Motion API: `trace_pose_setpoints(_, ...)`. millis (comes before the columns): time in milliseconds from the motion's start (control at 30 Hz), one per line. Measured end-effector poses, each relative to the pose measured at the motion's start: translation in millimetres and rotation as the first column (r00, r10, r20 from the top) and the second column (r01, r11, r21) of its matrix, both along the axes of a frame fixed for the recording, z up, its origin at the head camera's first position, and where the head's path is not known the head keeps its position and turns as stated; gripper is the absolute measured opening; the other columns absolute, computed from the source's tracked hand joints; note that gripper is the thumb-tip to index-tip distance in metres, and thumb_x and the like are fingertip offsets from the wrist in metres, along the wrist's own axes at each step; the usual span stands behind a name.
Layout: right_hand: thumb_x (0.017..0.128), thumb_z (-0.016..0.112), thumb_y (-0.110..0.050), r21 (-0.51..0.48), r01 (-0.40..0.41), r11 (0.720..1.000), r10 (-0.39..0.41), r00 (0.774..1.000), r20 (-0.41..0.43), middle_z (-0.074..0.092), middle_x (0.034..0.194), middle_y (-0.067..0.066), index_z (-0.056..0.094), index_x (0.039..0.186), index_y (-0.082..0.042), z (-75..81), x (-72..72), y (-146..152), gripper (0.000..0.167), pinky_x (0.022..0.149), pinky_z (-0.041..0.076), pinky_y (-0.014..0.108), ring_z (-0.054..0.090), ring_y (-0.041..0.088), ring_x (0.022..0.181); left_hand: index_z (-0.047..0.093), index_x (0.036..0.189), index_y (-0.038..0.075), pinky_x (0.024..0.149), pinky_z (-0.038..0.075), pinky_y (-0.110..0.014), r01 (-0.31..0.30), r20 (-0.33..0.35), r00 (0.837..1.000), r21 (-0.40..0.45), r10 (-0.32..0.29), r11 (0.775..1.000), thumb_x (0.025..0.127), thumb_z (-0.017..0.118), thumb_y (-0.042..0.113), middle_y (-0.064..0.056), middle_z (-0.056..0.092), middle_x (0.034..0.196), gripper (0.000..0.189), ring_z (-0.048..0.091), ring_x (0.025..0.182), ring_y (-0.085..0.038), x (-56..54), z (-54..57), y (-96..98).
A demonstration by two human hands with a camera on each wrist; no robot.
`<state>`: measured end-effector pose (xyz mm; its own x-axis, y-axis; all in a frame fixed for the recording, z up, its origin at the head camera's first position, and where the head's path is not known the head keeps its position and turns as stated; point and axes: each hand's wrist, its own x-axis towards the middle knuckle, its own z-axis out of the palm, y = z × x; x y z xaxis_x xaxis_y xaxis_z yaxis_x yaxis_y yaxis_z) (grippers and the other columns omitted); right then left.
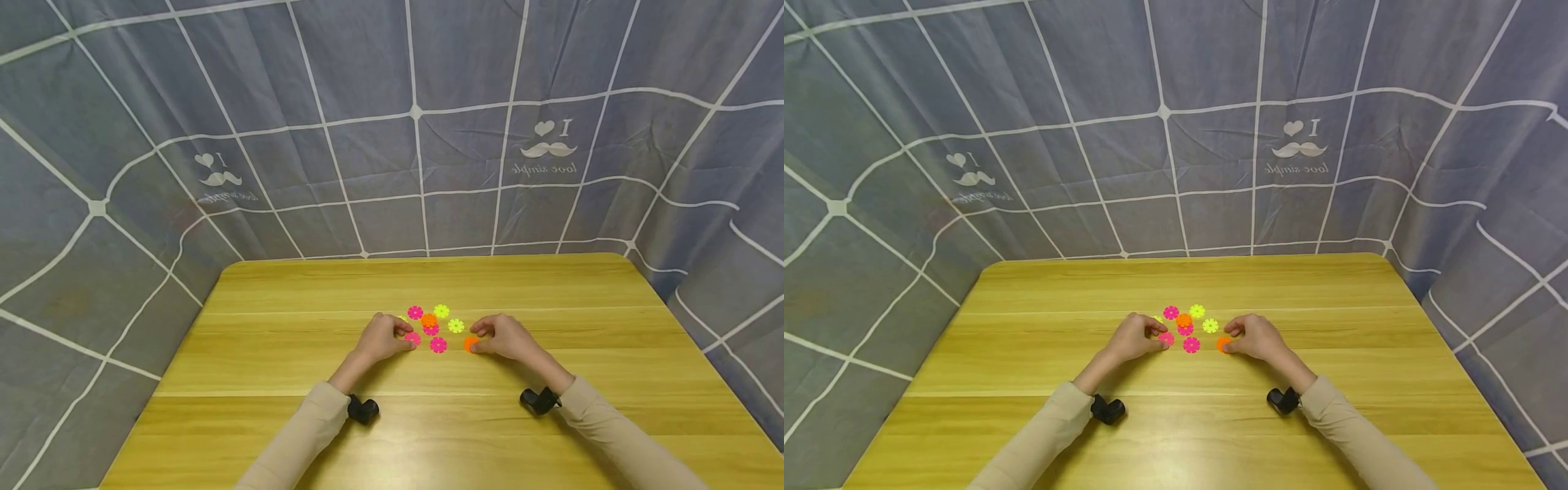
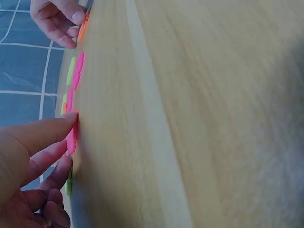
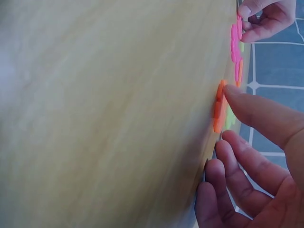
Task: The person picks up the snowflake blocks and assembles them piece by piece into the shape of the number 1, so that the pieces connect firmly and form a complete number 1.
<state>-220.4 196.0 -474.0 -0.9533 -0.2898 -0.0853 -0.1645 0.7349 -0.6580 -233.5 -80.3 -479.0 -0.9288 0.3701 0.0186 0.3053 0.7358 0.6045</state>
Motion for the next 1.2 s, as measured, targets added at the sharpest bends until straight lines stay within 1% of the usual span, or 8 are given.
trace_pose_setpoints(233,0.076,0.081,-0.024,0.039,-0.016,0.999,0.016,1.0,0.005,0.07,0.091,0.003,0.072,0.098,-0.007,-0.8,1.0,-0.8,0.029,0.074,0.048,0.03,0.059,0.014,0.082,0.075,0.097,0.008,0.072,0.04,-0.024,-0.028,0.01,1.0,0.004,0.028,1.0,0.074,0.083,0.021,-0.002,0.071,0.085,0.028,0.05,0.085,-0.014,2.6,-1.0,2.4)
trace_pose_setpoints(400,0.077,0.081,-0.024,0.048,-0.028,0.998,0.028,1.0,0.009,0.069,0.091,0.003,0.072,0.096,-0.007,-1.1,-0.3,-0.2,0.027,0.072,0.045,0.029,0.056,0.013,0.08,0.074,0.096,0.006,0.076,0.039,-0.026,-0.02,-0.01,1.0,0.021,0.02,1.0,0.074,0.083,0.018,-0.003,0.07,0.085,0.027,0.051,0.083,-0.014,3.9,0.0,4.1)
trace_pose_setpoints(500,0.077,0.08,-0.023,0.041,-0.038,0.998,0.038,0.999,0.012,0.068,0.091,0.003,0.071,0.096,-0.006,-1.3,-1.6,0.7,0.027,0.071,0.044,0.028,0.054,0.013,0.078,0.073,0.097,0.005,0.076,0.042,-0.026,-0.018,-0.012,1.0,0.026,0.019,0.999,0.075,0.082,0.015,-0.004,0.069,0.085,0.026,0.053,0.081,-0.014,5.5,1.8,5.8)
trace_pose_setpoints(600,0.077,0.081,-0.022,0.029,-0.038,0.999,0.038,0.999,0.021,0.067,0.088,0.002,0.069,0.094,-0.006,-2.0,-1.9,0.9,0.026,0.068,0.042,0.026,0.051,0.013,0.075,0.07,0.1,0.007,0.071,0.045,-0.024,-0.034,0.007,0.999,0.027,0.033,0.999,0.077,0.081,0.013,-0.003,0.068,0.085,0.026,0.055,0.077,-0.012,8.2,3.0,7.2)
trace_pose_setpoints(700,0.077,0.08,-0.021,0.019,-0.052,0.998,0.051,0.999,0.014,0.065,0.083,0.001,0.067,0.091,-0.007,-2.4,-1.6,1.2,0.023,0.065,0.039,0.025,0.048,0.013,0.07,0.067,0.101,0.009,0.064,0.044,-0.023,-0.053,0.021,0.998,0.027,0.052,0.998,0.079,0.079,0.013,-0.002,0.066,0.082,0.025,0.055,0.07,-0.01,10.9,2.7,8.3)
trace_pose_setpoints(867,0.078,0.079,-0.019,0.009,-0.069,0.998,0.069,0.998,0.0,0.062,0.08,0.0,0.064,0.091,-0.007,-3.3,-0.6,1.5,0.022,0.063,0.039,0.023,0.048,0.012,0.069,0.065,0.101,0.011,0.057,0.039,-0.021,-0.065,-0.003,0.998,0.033,0.066,0.997,0.08,0.077,0.014,-0.001,0.063,0.074,0.025,0.049,0.061,-0.009,14.1,0.0,8.1)
trace_pose_setpoints(1000,0.079,0.079,-0.018,0.004,-0.073,0.997,0.073,0.997,0.003,0.062,0.08,0.0,0.066,0.095,-0.006,-3.6,0.5,1.2,0.024,0.063,0.04,0.022,0.049,0.011,0.07,0.067,0.102,0.012,0.055,0.037,-0.02,-0.064,-0.019,0.998,0.038,0.065,0.997,0.081,0.077,0.015,0.0,0.063,0.071,0.024,0.048,0.059,-0.007,15.1,-2.3,7.9)
trace_pose_setpoints(1200,0.081,0.077,-0.013,-0.017,-0.102,0.995,0.101,0.995,-0.024,0.061,0.078,0.0,0.067,0.093,-0.005,-4.0,0.9,0.7,0.018,0.064,0.041,0.021,0.05,0.01,0.07,0.07,0.106,0.012,0.054,0.034,-0.019,-0.058,-0.051,0.997,0.05,0.06,0.997,0.083,0.075,0.017,0.001,0.06,0.068,0.024,0.045,0.058,-0.007,18.3,-2.9,7.6)
